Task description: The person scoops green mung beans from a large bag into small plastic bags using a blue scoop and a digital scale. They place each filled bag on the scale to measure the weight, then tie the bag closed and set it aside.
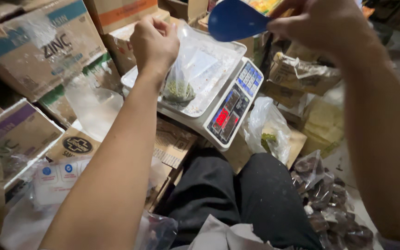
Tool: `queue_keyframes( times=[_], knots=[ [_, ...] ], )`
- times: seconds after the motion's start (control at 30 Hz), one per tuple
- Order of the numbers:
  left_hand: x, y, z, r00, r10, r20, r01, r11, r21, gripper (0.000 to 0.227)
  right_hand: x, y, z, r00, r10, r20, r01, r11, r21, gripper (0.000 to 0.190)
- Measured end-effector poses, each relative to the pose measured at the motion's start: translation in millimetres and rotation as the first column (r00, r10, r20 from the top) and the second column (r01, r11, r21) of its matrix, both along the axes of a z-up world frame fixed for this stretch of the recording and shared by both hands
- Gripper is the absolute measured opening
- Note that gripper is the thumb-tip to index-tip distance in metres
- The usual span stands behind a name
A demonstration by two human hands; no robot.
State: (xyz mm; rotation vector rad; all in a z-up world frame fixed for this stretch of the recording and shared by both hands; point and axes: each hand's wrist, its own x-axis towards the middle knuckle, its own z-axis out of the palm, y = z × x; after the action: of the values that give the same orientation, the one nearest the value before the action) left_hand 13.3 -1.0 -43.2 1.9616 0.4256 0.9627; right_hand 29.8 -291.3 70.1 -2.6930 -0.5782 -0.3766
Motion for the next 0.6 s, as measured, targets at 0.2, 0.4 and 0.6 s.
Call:
queue_keyframes(
  times=[0.2,0.4,0.6],
  knots=[
    [-15,-35,-15,0.873,0.131,0.469,-0.324,0.875,0.36,0.047,-3,-105,-62,0.977,0.06,-0.204,-0.001,0.96,0.278,0.025],
    [-29,-98,-16,0.928,-0.18,0.327,0.038,0.917,0.397,0.018,7,-171,-138,0.859,-0.106,-0.501,0.252,0.939,0.233,0.023],
    [-23,-146,-33,0.917,-0.324,0.235,0.223,0.901,0.371,0.015,15,-207,-198,0.694,-0.296,-0.657,0.434,0.899,0.054,0.024]
  ],
)
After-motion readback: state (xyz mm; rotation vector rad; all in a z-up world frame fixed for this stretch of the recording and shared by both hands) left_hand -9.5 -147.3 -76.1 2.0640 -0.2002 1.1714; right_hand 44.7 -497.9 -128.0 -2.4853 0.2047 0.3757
